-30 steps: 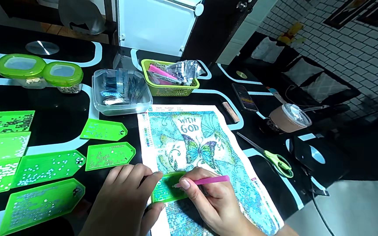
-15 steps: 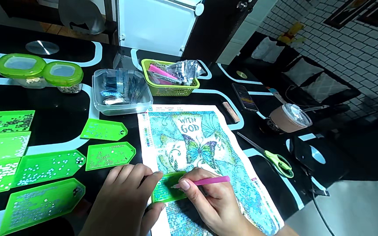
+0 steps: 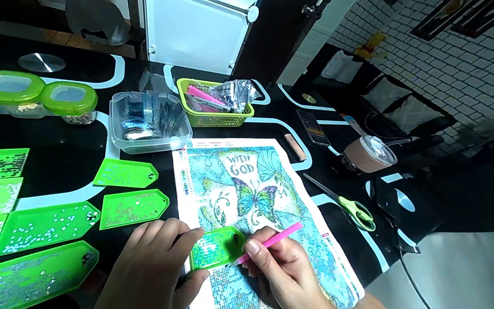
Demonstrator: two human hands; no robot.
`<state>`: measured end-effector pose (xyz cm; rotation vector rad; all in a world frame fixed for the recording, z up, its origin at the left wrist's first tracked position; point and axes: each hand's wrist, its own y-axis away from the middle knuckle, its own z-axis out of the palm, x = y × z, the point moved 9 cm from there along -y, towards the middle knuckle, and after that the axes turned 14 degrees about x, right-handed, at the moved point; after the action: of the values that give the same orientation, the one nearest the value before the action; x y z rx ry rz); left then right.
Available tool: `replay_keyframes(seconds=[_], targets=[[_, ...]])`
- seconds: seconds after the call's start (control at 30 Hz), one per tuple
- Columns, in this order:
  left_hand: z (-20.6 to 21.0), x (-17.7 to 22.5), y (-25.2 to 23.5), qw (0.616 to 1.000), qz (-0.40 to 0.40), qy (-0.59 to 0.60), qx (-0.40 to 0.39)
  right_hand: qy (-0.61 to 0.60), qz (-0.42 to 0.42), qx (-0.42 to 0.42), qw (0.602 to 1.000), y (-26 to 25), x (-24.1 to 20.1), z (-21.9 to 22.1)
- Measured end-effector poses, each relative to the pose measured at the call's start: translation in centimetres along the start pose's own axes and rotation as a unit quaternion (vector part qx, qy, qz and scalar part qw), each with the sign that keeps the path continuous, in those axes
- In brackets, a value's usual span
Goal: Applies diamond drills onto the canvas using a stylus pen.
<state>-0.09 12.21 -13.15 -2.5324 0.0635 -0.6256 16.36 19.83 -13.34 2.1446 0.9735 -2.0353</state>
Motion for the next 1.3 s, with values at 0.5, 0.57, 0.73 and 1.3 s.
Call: replay_keyframes(seconds=[0.5,0.57,0.73,1.3], targets=[[0.1,-0.1,0.0,1.000,0.002,-0.010,-0.013,0.050,-0.054,-0.018,0.997,0.2,-0.2,0.3],[0.1,-0.1,0.0,1.000,0.002,-0.010,-0.013,0.045,-0.047,-0.010,0.998,0.1,-0.1,0.1],[0.0,-0.1,0.0,1.000,0.003,-0.012,-0.005,0.045,-0.050,-0.009,0.998,0.1,-0.1,0.2],[-0.3,0.2,-0.1,0.999,0.003,0.001,0.036,-0.021,0.017,-0.033,0.999,-3.0,-2.1,2.1]])
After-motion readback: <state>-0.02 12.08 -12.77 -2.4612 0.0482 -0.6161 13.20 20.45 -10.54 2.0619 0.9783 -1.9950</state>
